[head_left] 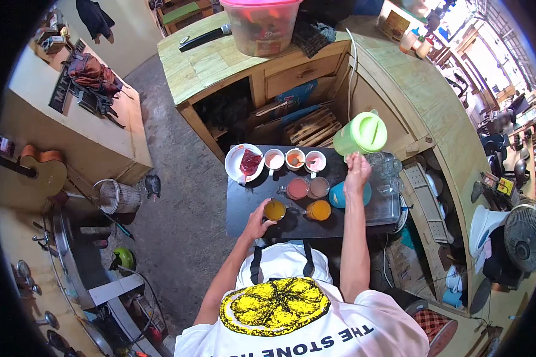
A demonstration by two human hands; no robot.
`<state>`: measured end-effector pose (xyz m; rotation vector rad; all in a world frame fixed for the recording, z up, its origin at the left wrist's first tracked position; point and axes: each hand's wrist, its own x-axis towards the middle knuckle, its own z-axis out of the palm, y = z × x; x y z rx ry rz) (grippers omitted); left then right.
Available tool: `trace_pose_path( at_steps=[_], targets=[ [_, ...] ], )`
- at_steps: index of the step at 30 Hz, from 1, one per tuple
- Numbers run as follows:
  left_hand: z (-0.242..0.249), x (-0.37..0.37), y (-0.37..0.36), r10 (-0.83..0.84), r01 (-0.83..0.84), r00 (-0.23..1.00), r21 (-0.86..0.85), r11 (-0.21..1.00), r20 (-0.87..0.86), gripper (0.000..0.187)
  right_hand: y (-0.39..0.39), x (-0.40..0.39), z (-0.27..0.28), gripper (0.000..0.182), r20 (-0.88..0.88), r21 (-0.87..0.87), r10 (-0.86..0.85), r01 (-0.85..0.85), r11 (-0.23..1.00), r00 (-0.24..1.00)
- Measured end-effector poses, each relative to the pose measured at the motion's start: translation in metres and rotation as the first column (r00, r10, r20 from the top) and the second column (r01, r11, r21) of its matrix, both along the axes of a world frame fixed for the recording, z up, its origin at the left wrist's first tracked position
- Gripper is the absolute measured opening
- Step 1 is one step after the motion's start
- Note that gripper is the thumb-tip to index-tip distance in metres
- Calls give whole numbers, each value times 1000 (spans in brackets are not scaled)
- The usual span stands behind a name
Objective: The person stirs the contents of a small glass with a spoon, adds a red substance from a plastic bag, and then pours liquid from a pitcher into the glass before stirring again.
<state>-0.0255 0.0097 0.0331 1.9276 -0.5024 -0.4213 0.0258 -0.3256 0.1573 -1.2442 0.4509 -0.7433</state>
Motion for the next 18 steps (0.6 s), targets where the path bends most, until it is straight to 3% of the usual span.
trace_pose_path(
  at_steps=[7,13,18],
  targets=[
    [0,4,1,-9,9,1000,-36,999,-3,85,-16,-70,71,36,21,-176,281,-273,946,959],
    [-2,2,2,-11,11,999,8,1000,33,86,-13,-138,117,39,-60,-202,409,-412,888,911],
    [-9,3,3,-19,19,998,-12,1000,66,88,-1,-188,131,43,-130,-106,460,-473,875,879]
  ],
)
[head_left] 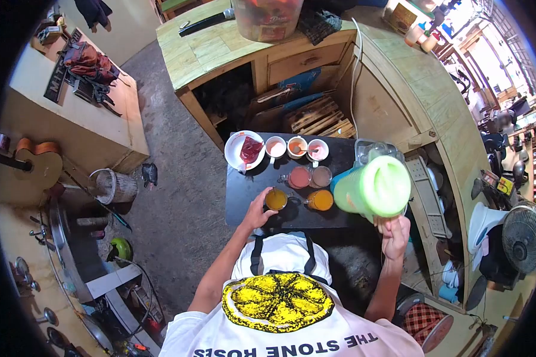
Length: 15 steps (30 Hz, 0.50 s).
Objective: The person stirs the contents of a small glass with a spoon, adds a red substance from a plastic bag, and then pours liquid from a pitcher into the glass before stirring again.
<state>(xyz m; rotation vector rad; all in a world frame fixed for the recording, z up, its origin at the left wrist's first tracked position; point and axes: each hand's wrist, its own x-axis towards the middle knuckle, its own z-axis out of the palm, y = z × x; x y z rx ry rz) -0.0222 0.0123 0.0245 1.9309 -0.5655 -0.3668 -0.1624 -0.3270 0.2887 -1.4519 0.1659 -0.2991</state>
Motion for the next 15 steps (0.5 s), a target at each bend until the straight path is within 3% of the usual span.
trace_pose_path(
  at_steps=[4,9,15],
  targets=[
    [3,-1,-1,7,-6,999,20,1000,-35,88,18,-24,5,43,-248,12,43,-41,999,968],
    [5,2,0,24,-25,996,-12,1000,-81,89,46,-33,-25,37,-352,72,215,-202,977,911],
    [8,3,0,30,-33,993,-24,999,-118,86,66,-29,-59,38,-448,-6,269,-303,953,853]
  ],
)
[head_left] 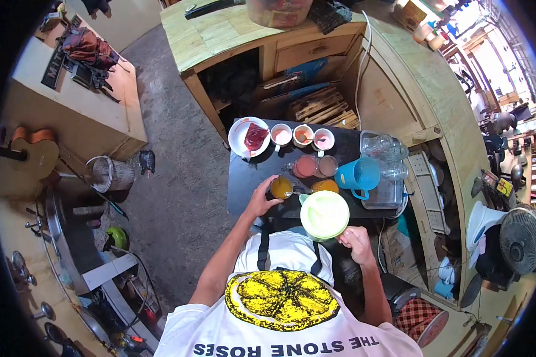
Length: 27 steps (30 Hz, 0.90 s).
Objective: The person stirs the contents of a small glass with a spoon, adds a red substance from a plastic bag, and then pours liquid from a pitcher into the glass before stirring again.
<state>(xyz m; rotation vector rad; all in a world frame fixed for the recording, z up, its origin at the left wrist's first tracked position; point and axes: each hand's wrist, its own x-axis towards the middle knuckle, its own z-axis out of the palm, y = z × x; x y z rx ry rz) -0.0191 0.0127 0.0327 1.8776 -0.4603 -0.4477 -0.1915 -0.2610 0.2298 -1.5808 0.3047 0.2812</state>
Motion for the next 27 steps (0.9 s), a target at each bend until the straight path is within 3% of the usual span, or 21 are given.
trace_pose_path(
  at_steps=[12,27],
  targets=[
    [5,2,1,-11,11,1000,-34,999,22,85,-2,10,-46,40,-46,-119,123,-128,985,991],
    [3,3,2,-42,42,999,1,999,30,87,1,5,-59,31,80,-246,102,-80,966,992]
  ],
)
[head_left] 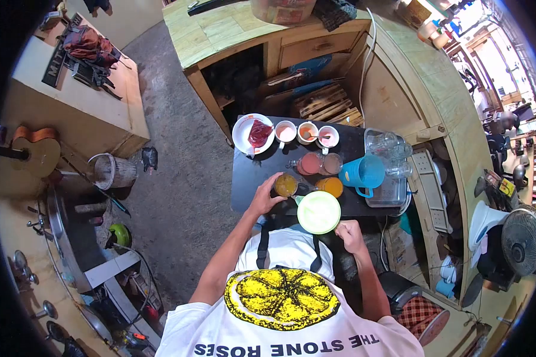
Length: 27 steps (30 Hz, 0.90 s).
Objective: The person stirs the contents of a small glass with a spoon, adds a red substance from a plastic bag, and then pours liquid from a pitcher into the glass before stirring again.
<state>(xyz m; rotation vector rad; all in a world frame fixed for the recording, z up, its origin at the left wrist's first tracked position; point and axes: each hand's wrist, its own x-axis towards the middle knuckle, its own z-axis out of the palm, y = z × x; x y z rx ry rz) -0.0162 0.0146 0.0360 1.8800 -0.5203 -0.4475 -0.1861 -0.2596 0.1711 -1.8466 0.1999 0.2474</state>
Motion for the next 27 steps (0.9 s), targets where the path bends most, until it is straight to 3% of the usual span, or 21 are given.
trace_pose_path(
  at_steps=[12,21,25,26,27],
  targets=[
    [-1,0,-1,7,-8,1000,44,999,28,87,1,-3,-7,32,49,37,-21,19,999,999],
    [-5,-7,11,55,-51,995,57,997,-77,84,0,-16,36,36,34,303,-202,182,935,979],
    [-12,-11,12,97,-88,988,77,993,-117,79,1,-4,82,35,13,488,-381,327,809,924],
    [-13,-12,12,105,-96,988,81,992,-116,77,-9,-7,80,23,93,586,-363,244,773,927],
    [-14,-13,12,113,-104,987,84,991,-115,76,-11,-10,77,10,131,639,-487,302,707,863]
  ],
)
